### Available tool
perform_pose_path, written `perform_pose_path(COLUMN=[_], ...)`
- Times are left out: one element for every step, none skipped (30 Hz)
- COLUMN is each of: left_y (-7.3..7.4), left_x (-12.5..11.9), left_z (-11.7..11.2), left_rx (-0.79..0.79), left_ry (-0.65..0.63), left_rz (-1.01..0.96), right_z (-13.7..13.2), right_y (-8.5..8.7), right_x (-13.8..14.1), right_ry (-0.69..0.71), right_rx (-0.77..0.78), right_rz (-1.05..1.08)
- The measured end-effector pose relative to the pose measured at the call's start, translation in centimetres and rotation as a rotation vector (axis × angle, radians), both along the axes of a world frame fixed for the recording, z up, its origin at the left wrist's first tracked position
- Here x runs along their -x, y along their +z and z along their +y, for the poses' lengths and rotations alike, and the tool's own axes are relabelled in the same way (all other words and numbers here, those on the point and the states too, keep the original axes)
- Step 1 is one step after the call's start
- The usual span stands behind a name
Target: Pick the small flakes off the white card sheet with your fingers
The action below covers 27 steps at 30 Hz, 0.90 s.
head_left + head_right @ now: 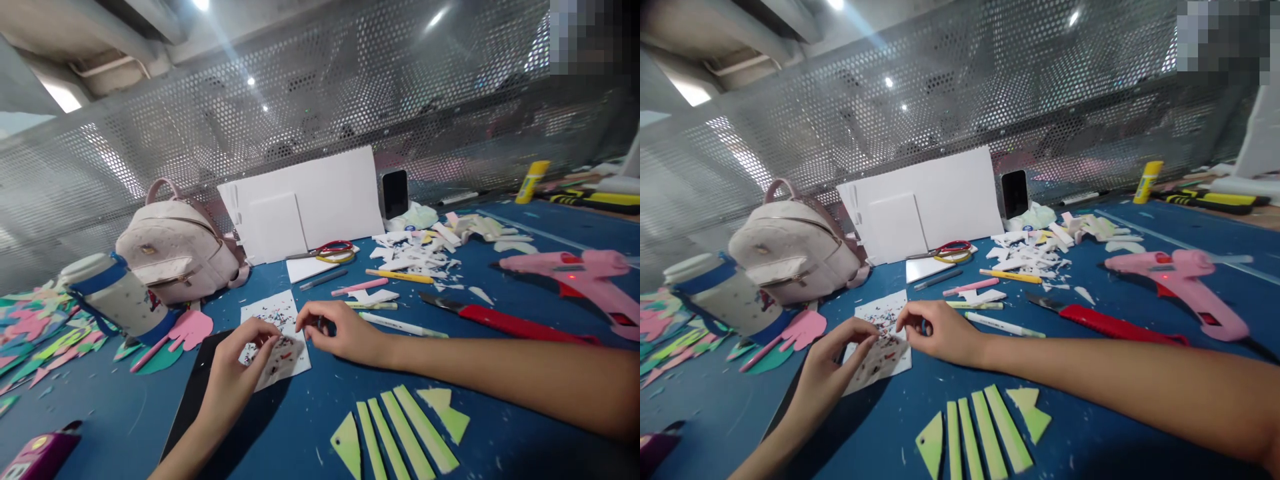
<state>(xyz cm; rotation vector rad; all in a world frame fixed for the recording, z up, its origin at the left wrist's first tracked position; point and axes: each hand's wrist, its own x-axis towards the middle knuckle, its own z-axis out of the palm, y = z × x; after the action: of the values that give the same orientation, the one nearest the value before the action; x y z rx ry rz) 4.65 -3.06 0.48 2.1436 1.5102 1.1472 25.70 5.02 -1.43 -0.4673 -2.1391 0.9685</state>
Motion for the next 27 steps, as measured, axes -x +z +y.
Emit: perform_pose_path(left_y=[0.0,0.0,-0.1,-0.1,-0.1,-0.1,-0.1,-0.1,-0.1,0.0,0.0,0.1,0.1,0.2,0.2,0.2,0.2,0.2,0.3,0.4,0.5,0.6,0.7,0.8,0.7,0.6,0.3], left_x=[-0.1,-0.3,-0.4,-0.6,-0.7,-0.7,-0.8,-0.8,-0.8,-0.8,-0.7,-0.7,-0.8,-0.8,-0.8,-0.8,-0.7,-0.6,-0.5,-0.3,-0.1,0.2,0.5,0.9,1.3,1.6,2.0], left_z=[0.0,-0.1,-0.1,-0.2,-0.2,-0.2,-0.2,-0.2,-0.2,-0.2,-0.2,-0.2,-0.3,-0.3,-0.3,-0.3,-0.3,-0.2,-0.1,0.0,0.1,0.3,0.5,0.7,1.0,1.3,1.5], left_rx=[-0.005,-0.01,-0.015,-0.017,-0.018,-0.019,-0.021,-0.023,-0.025,-0.027,-0.029,-0.028,-0.023,-0.012,0.002,0.021,0.037,0.047,0.048,0.041,0.028,0.016,0.01,0.013,0.022,0.039,0.051], left_ry=[-0.013,-0.029,-0.044,-0.057,-0.067,-0.075,-0.081,-0.084,-0.089,-0.091,-0.094,-0.099,-0.104,-0.112,-0.119,-0.123,-0.123,-0.118,-0.108,-0.094,-0.076,-0.061,-0.044,-0.028,-0.014,0.001,0.013], left_rz=[0.019,0.037,0.051,0.062,0.067,0.07,0.07,0.068,0.066,0.063,0.06,0.06,0.059,0.06,0.059,0.054,0.048,0.041,0.034,0.031,0.032,0.036,0.042,0.052,0.068,0.09,0.12], right_z=[0.0,-0.1,-0.1,-0.1,-0.1,0.0,0.0,0.0,0.1,0.1,0.1,0.1,0.1,0.1,0.0,0.0,-0.1,-0.1,-0.2,-0.2,-0.2,-0.2,-0.1,-0.1,0.0,0.1,0.2], right_y=[0.0,0.0,0.1,0.1,0.1,0.1,0.1,0.1,0.1,0.2,0.2,0.2,0.2,0.3,0.3,0.3,0.3,0.3,0.3,0.4,0.4,0.4,0.4,0.4,0.3,0.3,0.2], right_x=[0.0,0.0,0.0,0.0,0.0,0.0,0.0,-0.1,-0.1,-0.1,-0.1,-0.2,-0.2,-0.2,-0.2,-0.1,-0.1,-0.1,-0.1,-0.1,-0.1,-0.1,-0.1,0.0,0.0,0.1,0.1], right_ry=[0.02,0.041,0.058,0.068,0.075,0.074,0.071,0.071,0.07,0.07,0.069,0.066,0.064,0.06,0.053,0.046,0.038,0.03,0.023,0.018,0.012,0.004,-0.006,-0.015,-0.022,-0.025,-0.024], right_rx=[-0.019,-0.04,-0.059,-0.073,-0.078,-0.074,-0.064,-0.054,-0.047,-0.043,-0.042,-0.041,-0.037,-0.03,-0.019,-0.009,0.001,0.01,0.019,0.028,0.037,0.046,0.056,0.067,0.083,0.102,0.125], right_rz=[-0.002,0.0,0.005,0.015,0.023,0.033,0.043,0.049,0.055,0.058,0.057,0.052,0.047,0.044,0.044,0.042,0.043,0.043,0.041,0.038,0.037,0.039,0.042,0.045,0.051,0.057,0.065])
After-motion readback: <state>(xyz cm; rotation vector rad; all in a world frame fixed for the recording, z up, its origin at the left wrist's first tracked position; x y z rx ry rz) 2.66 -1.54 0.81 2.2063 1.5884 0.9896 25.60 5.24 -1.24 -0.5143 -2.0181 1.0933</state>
